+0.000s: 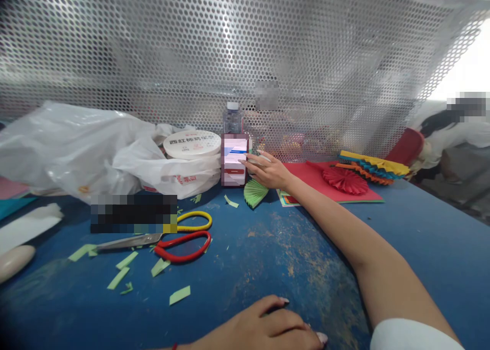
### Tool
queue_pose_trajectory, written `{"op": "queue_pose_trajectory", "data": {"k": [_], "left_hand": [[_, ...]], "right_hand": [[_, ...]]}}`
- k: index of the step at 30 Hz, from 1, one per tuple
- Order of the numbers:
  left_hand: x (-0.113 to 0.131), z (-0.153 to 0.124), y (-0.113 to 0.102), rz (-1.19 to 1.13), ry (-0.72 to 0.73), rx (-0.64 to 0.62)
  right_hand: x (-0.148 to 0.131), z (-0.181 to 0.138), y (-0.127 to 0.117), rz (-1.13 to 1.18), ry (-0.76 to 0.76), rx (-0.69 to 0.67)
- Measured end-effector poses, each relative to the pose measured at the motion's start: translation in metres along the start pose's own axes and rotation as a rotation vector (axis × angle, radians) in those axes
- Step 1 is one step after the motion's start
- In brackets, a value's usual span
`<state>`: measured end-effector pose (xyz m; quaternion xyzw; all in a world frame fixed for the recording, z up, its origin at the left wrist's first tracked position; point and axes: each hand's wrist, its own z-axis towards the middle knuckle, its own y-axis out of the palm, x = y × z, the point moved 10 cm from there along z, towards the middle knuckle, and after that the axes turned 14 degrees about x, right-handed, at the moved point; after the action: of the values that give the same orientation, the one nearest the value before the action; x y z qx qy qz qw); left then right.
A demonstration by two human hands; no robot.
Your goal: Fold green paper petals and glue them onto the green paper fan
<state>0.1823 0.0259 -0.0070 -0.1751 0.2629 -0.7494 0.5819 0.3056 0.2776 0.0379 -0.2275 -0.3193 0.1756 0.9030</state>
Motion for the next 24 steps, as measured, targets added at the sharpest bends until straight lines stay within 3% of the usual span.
{"op": "queue_pose_trajectory", "data": {"k": [11,16,24], "left_hand": [[0.001,0.001,-0.002,-0.025,0.005,0.011],[0.001,-0.001,0.001,0.003,-0.001,-0.011],[0.004,-0.009,0.018,0.013,0.047,-0.198]], "right_hand": [[0.009,-0.004,-0.006,0.028,0.097,0.133],[0.028,-0.01,-0.013,0.016,0.284,0.244],[0.061,-0.028,-0.016,-0.031,0.581,0.334]]}}
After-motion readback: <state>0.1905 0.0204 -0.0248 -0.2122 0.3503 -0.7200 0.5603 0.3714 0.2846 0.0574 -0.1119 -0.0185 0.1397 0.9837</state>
